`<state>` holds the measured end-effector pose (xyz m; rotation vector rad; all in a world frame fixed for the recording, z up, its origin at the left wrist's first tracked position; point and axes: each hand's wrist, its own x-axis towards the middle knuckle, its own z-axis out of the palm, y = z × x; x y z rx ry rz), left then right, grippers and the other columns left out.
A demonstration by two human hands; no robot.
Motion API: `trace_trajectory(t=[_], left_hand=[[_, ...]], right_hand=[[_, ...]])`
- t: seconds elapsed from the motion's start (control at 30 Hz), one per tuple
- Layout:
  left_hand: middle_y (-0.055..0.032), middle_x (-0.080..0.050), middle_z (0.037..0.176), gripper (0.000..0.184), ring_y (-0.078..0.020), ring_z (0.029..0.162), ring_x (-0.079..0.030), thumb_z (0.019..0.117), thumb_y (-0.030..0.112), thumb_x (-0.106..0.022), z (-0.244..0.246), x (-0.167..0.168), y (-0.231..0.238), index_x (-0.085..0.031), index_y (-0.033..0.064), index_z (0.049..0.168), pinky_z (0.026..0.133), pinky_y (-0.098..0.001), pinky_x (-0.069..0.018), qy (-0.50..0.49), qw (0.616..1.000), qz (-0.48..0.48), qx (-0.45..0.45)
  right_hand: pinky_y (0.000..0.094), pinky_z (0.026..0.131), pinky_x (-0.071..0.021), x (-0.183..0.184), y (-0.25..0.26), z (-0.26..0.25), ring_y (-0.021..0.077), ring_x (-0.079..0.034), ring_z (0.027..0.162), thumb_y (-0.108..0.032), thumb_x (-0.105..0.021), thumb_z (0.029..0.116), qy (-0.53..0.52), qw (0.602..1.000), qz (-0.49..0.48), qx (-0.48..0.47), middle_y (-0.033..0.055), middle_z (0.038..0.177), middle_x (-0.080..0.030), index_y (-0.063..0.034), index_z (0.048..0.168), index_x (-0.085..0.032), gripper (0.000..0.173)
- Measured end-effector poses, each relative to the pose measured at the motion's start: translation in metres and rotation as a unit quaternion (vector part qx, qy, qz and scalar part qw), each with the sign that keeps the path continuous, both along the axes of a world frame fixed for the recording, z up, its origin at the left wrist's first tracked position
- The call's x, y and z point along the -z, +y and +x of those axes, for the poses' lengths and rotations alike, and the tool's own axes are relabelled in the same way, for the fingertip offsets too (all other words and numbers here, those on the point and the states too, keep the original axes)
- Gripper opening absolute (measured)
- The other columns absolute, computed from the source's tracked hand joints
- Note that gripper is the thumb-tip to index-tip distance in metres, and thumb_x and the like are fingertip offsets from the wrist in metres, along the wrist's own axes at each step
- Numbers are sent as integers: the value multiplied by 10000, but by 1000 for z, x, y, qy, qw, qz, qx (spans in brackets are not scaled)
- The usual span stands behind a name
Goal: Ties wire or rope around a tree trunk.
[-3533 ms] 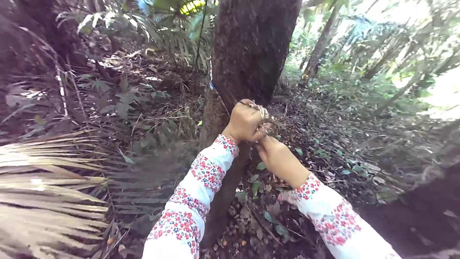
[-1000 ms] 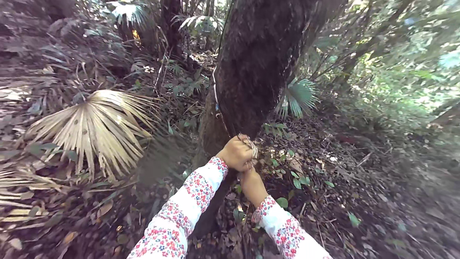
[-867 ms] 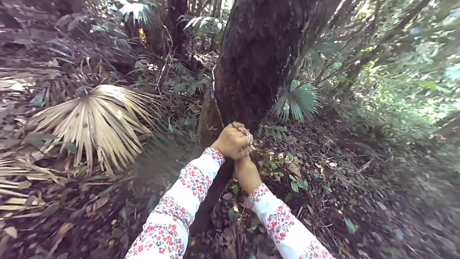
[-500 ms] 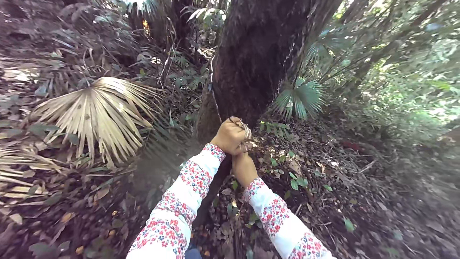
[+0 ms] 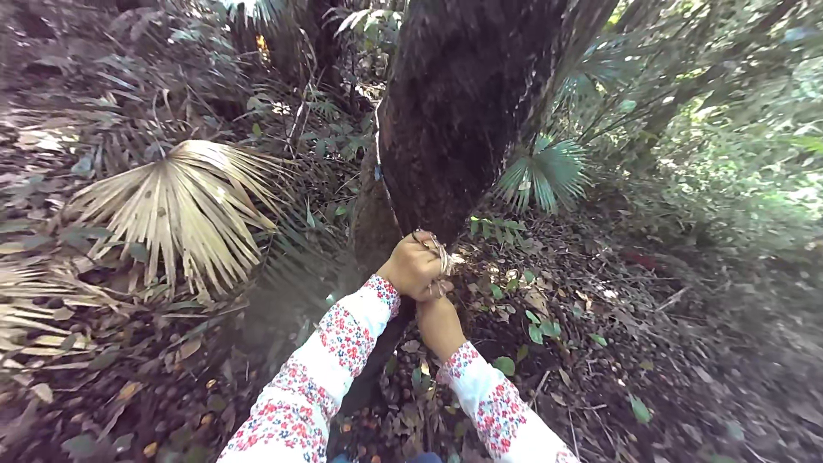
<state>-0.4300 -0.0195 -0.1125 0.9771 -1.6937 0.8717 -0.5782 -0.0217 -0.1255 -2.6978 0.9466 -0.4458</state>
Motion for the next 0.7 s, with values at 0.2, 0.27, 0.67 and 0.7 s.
trace_trajectory(t=[0.2,0.27,0.67,0.7], left_hand=[[-68,-703,663,600,-195,698,-685,1027,466,-330,-12,-15,-1,-700,105,722,958,-391,-478,5,1000,13,-14],[-84,-715,682,636,-197,687,-697,1053,498,-315,-30,6,-6,-712,107,748,927,-381,-519,21,999,6,-23],[-80,-660,596,654,-215,629,-680,1024,507,-295,-70,28,-15,-675,89,695,838,-392,-544,36,997,31,-57],[-89,-673,604,660,-222,638,-699,1023,499,-304,-66,23,-14,-692,75,699,843,-408,-558,37,997,35,-61]], right_hand=[[536,870,-581,-14,-11,-10,427,-718,1016,-68,-480,1047,33,999,24,-8,293,1332,-617,62,1315,-617,328],[545,973,-522,-23,-10,-20,434,-653,1155,-62,-468,1062,91,992,90,-1,314,1361,-584,100,1367,-560,358],[527,870,-584,13,-32,-70,429,-717,981,-100,-505,1042,91,991,65,-73,310,1301,-613,65,1284,-627,317],[524,867,-583,8,-33,-65,428,-717,983,-104,-497,1051,86,991,66,-77,307,1330,-598,58,1294,-617,316]])
